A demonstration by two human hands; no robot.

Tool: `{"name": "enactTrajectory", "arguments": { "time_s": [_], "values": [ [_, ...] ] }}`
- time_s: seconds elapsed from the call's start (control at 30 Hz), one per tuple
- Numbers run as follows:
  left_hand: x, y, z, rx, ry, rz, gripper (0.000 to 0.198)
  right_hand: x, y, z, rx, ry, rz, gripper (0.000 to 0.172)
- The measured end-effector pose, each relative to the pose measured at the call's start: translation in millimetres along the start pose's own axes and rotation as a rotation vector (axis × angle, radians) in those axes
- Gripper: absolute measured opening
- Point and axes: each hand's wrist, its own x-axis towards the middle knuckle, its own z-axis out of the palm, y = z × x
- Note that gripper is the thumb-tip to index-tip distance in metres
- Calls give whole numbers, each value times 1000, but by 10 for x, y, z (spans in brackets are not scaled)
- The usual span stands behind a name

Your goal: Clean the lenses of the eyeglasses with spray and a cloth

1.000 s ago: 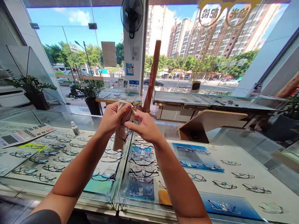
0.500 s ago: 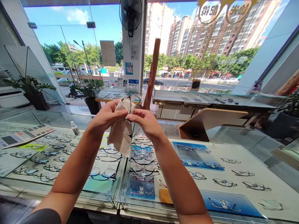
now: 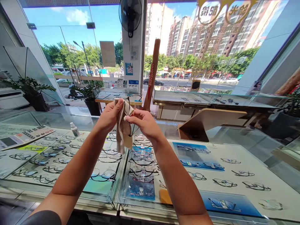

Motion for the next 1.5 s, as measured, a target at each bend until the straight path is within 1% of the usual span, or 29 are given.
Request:
{"name": "enactTrajectory", "arguments": {
  "time_s": [0.07, 0.1, 0.17, 0.23, 0.33, 0.47, 0.6, 0.7, 0.8, 0.93, 1.0, 1.13, 1.2, 1.3, 1.37, 1.43, 1.5],
  "values": [
    [19, 23, -107, -44, -106, -75, 62, 0, -18, -1, 51, -16, 39, 21],
    [24, 36, -158, -67, -141, -103, 61, -2, -29, 0, 79, -27, 61, 20],
    [25, 56, -246, -104, -178, -150, 61, -13, -56, 0, 129, -51, 101, 21],
    [19, 67, -307, -110, -184, -179, 61, -27, -84, -4, 150, -66, 131, 23],
    [12, 75, -340, -61, -154, -177, 62, -43, -111, -28, 132, -80, 150, 25],
    [11, 114, -286, 63, -79, -117, 63, -52, -144, -65, 41, -74, 151, 24],
    [-3, 186, -225, 223, 7, 22, 62, -59, -188, -86, -201, -15, 71, 32],
    [-26, 208, -219, 322, 53, 70, 63, -64, -182, -98, -282, 21, 36, 29],
    [-53, 181, -211, 420, 110, 110, 63, -74, -150, -83, -373, 86, -12, 27],
    [-86, 114, -158, 607, 248, 198, 58, -103, -140, 14, -622, 137, -114, 23],
    [-98, 92, -125, 666, 289, 227, 54, -118, -143, 73, -716, 168, -137, 21],
    [-115, 87, -79, 674, 290, 254, 47, -127, -118, 144, -832, 232, -152, 19],
    [-118, 96, -76, 684, 300, 267, 47, -123, -105, 145, -864, 263, -165, 20],
    [-111, 127, -117, 712, 342, 286, 47, -120, -117, 101, -873, 309, -185, 19],
    [-99, 161, -172, 721, 355, 297, 40, -127, -151, 54, -882, 343, -210, 18],
    [-85, 201, -230, 713, 315, 301, 26, -142, -198, 6, -901, 367, -243, 17],
    [-78, 240, -274, 711, 227, 314, 16, -165, -250, -32, -926, 377, -266, 16]
  ]
}}
